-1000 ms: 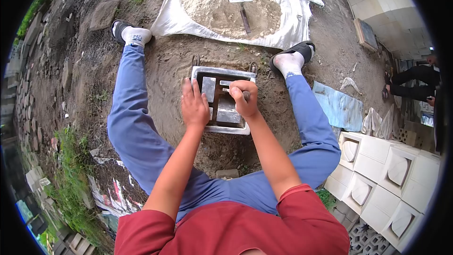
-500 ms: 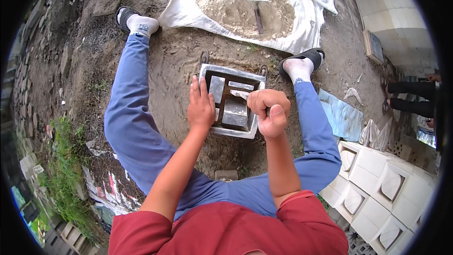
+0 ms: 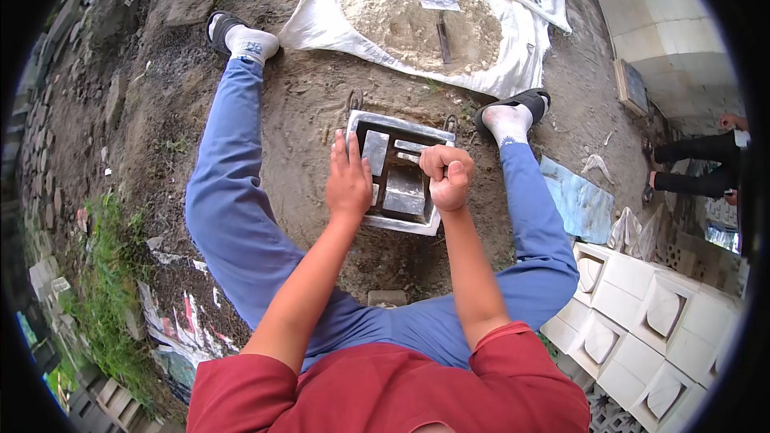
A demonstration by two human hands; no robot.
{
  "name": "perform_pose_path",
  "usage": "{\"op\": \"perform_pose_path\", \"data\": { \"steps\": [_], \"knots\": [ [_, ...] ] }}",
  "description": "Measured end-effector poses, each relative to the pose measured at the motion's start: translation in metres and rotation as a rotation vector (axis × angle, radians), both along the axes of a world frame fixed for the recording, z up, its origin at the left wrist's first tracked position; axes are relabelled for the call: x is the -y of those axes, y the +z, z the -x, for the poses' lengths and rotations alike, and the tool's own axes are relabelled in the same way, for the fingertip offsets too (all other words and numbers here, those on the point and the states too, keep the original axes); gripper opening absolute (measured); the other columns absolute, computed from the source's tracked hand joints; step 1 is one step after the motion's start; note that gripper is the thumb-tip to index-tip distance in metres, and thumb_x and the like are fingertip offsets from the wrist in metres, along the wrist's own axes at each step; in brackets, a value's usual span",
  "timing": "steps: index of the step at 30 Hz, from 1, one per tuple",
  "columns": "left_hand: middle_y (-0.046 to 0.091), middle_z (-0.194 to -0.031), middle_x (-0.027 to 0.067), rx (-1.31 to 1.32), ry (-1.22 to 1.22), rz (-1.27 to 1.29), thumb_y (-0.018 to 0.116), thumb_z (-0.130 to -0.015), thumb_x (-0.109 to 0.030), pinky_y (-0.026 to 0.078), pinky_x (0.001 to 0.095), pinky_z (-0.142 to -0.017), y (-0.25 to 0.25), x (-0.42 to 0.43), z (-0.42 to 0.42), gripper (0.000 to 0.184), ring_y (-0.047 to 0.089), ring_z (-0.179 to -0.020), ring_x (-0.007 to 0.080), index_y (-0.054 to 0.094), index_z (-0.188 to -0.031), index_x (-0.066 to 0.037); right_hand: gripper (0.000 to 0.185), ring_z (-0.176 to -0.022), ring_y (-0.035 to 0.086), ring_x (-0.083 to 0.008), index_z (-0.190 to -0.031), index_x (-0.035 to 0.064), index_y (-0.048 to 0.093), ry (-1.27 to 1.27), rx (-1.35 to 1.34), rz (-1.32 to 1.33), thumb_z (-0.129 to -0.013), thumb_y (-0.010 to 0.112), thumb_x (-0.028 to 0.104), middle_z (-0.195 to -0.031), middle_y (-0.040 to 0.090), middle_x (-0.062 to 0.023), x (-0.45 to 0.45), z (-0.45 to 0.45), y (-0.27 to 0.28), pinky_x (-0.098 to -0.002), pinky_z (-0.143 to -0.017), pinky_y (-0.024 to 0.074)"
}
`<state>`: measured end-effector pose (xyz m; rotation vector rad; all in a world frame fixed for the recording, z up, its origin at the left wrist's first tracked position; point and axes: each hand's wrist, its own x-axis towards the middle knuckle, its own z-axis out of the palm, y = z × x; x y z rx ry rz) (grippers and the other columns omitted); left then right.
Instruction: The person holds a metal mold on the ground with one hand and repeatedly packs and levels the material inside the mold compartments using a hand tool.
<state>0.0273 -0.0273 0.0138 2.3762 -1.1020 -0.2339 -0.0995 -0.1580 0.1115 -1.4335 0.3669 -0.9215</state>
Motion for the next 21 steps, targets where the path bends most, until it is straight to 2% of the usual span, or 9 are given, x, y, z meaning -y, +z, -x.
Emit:
{"op": "perform_pose_path", "data": {
  "steps": [3, 6, 9, 12, 14, 17, 21],
  "knots": [
    [0.029, -0.169, 0.0172, 0.008, -0.001, 0.01, 0.046, -0.108, -0.027, 0.052, 0.0459, -0.107, -0.002, -0.001, 0.001, 0.061, 0.04, -0.148, 0.041, 0.031, -0.163, -0.009, 0.069, -0.049, 0.028, -0.0135, -0.061, 0.0054, 0.027, -0.002, 0.044, 0.036, -0.102, 0.047, 0.057, -0.055, 0.029, -0.0012, -0.002, 0.001, 0.048, -0.0331, -0.048, 0.0178],
    [0.029, -0.169, 0.0175, 0.015, 0.001, 0.002, 0.047, -0.108, -0.026, 0.053, 0.0464, -0.105, -0.003, 0.0, 0.001, 0.06, 0.041, -0.148, 0.0407, 0.031, -0.163, -0.008, 0.07, -0.048, 0.028, -0.0135, -0.06, 0.0059, 0.027, -0.017, 0.05, 0.04, -0.101, 0.048, 0.058, -0.054, 0.029, -0.0007, -0.011, 0.003, 0.09, -0.0332, -0.048, 0.0178],
    [0.029, -0.169, 0.0175, -0.03, -0.001, -0.015, 0.047, -0.107, -0.026, 0.053, 0.0466, -0.105, 0.003, 0.001, 0.0, 0.06, 0.042, -0.147, 0.041, 0.032, -0.163, -0.008, 0.071, -0.046, 0.027, -0.0155, -0.057, 0.0076, 0.029, 0.052, -0.008, 0.08, -0.101, 0.046, 0.061, -0.052, 0.03, -0.0015, -0.01, 0.001, 0.077, -0.0341, -0.048, 0.0206],
    [0.028, -0.169, 0.0179, 0.004, 0.002, -0.005, 0.05, -0.106, -0.028, 0.055, 0.048, -0.103, -0.001, 0.0, 0.001, 0.061, 0.045, -0.144, 0.0437, 0.033, -0.163, -0.01, 0.076, -0.048, 0.028, -0.0146, -0.059, 0.0064, 0.027, 0.047, -0.119, 0.09, -0.097, 0.047, 0.07, -0.054, 0.029, -0.001, -0.01, -0.006, -0.015, -0.0337, -0.049, 0.0184],
    [0.028, -0.169, 0.0178, -0.01, 0.007, 0.007, 0.05, -0.106, -0.028, 0.055, 0.0481, -0.103, 0.0, 0.002, -0.001, 0.062, 0.045, -0.144, 0.0437, 0.033, -0.163, -0.01, 0.075, -0.048, 0.029, -0.015, -0.06, 0.006, 0.028, 0.036, -0.115, 0.103, -0.096, 0.045, 0.07, -0.055, 0.029, -0.0013, -0.009, -0.011, -0.031, -0.0346, -0.049, 0.0181],
    [0.028, -0.17, 0.0172, 0.031, 0.0, 0.029, 0.05, -0.106, -0.028, 0.055, 0.0477, -0.103, -0.001, 0.001, 0.0, 0.062, 0.045, -0.144, 0.0433, 0.033, -0.163, -0.01, 0.074, -0.048, 0.028, -0.015, -0.061, 0.0056, 0.029, -0.014, -0.082, 0.074, -0.097, 0.043, 0.069, -0.055, 0.028, -0.0019, -0.009, -0.009, -0.036, -0.0354, -0.049, 0.0174],
    [0.027, -0.17, 0.0166, -0.018, 0.003, -0.034, 0.049, -0.107, -0.028, 0.055, 0.0471, -0.104, 0.003, 0.002, 0.001, 0.062, 0.045, -0.144, 0.0432, 0.031, -0.164, -0.01, 0.073, -0.052, 0.027, -0.0141, -0.061, 0.0071, 0.028, -0.003, 0.0, -0.03, -0.1, 0.048, 0.066, -0.057, 0.029, -0.0007, -0.002, -0.009, -0.014, -0.0335, -0.052, 0.0217]
  ]
}}
